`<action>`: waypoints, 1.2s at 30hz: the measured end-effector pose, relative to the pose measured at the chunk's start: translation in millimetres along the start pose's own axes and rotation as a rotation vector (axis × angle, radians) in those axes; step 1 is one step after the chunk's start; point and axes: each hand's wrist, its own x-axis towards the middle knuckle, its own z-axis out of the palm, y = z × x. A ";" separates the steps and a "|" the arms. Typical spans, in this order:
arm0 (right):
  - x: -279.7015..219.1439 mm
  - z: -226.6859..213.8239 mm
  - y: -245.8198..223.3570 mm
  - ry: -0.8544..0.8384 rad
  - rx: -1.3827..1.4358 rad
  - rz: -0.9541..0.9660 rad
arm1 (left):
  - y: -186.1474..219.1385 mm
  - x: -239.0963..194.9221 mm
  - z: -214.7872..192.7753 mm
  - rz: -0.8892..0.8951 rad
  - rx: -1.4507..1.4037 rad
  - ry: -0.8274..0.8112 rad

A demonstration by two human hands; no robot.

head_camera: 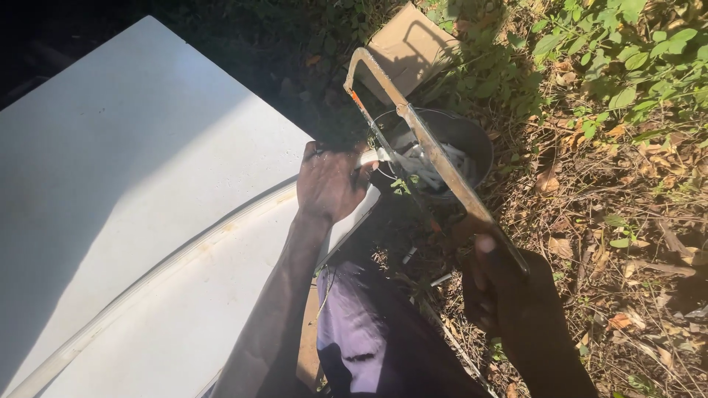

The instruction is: Cutting a white PVC pipe into sections using a manual hacksaw on an outdoor work surface.

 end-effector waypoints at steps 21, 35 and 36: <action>4.8 9.9 17.3 0.034 0.127 -0.174 | 1.3 1.6 -5.3 -0.004 -0.024 0.040; 27.2 24.6 15.3 -0.040 -0.236 -0.047 | -6.9 1.0 5.3 0.039 -0.036 0.123; 24.3 25.2 10.3 -0.066 -0.235 -0.048 | -7.3 1.7 6.0 0.033 -0.049 0.124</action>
